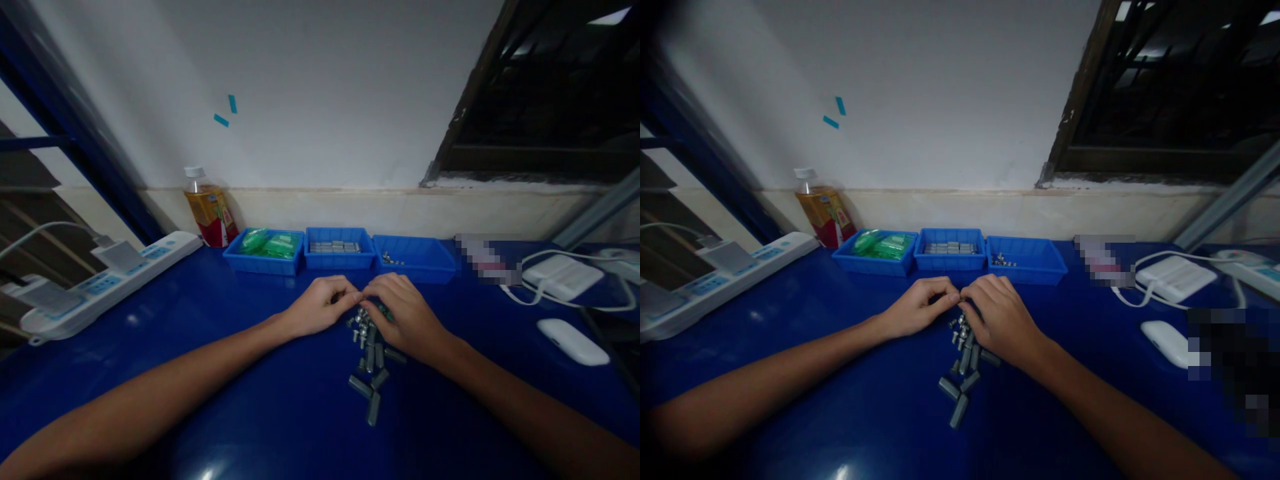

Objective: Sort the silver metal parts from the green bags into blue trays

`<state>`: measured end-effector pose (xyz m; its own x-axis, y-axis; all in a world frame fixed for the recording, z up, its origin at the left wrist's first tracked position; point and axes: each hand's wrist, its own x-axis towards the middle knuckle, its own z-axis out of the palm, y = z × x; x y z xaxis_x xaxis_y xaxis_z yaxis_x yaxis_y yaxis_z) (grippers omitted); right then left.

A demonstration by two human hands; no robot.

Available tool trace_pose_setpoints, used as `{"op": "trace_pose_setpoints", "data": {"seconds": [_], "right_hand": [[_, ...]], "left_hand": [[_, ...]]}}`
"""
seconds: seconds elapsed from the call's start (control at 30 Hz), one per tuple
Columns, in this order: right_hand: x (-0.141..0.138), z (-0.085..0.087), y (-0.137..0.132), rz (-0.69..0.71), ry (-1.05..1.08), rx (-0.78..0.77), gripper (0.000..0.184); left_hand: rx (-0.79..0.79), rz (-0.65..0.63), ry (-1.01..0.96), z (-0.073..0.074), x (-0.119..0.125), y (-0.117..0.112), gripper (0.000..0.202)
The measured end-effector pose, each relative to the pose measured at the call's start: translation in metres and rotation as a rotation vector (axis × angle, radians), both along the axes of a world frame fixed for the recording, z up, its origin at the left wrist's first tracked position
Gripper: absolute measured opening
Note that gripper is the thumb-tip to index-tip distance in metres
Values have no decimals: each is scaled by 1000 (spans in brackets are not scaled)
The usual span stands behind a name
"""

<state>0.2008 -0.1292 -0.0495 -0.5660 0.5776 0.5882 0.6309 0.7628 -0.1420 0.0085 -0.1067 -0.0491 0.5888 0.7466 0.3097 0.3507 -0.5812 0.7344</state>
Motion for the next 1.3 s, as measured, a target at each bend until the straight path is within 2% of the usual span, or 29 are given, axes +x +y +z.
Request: {"op": "trace_pose_setpoints", "data": {"seconds": [0.13,0.23,0.3,0.4,0.5,0.6,0.7,0.8,0.93,1.0,1.13,1.3], "right_hand": [[-1,1,0,13,-19,2,7],[3,1,5,-31,-6,26,11],[11,1,12,-107,8,56,16],[31,0,28,-312,38,113,22],[54,-3,46,-498,62,146,24],[68,-8,57,-589,64,135,27],[64,-8,56,-626,74,147,27],[45,-4,42,-521,74,152,23],[13,-1,17,-200,26,56,15],[3,-2,7,-95,4,-6,12],[-3,-4,0,-39,-42,-89,12],[-2,-2,-1,-20,-62,-102,10]], "left_hand": [[14,-14,-1,0,1,0,30],[19,19,51,0,1,-1,31],[50,16,114,1,-2,-1,26],[202,-29,262,5,-11,-3,19],[279,-48,360,7,-22,-5,22],[281,-78,404,4,-26,-6,27],[291,-92,435,3,-25,-6,19],[314,-75,457,3,-23,-6,17],[343,21,503,3,-19,-9,26],[363,68,533,2,-15,-11,31],[392,106,542,-2,-8,-14,18],[284,113,372,-2,-9,-12,11]]}}
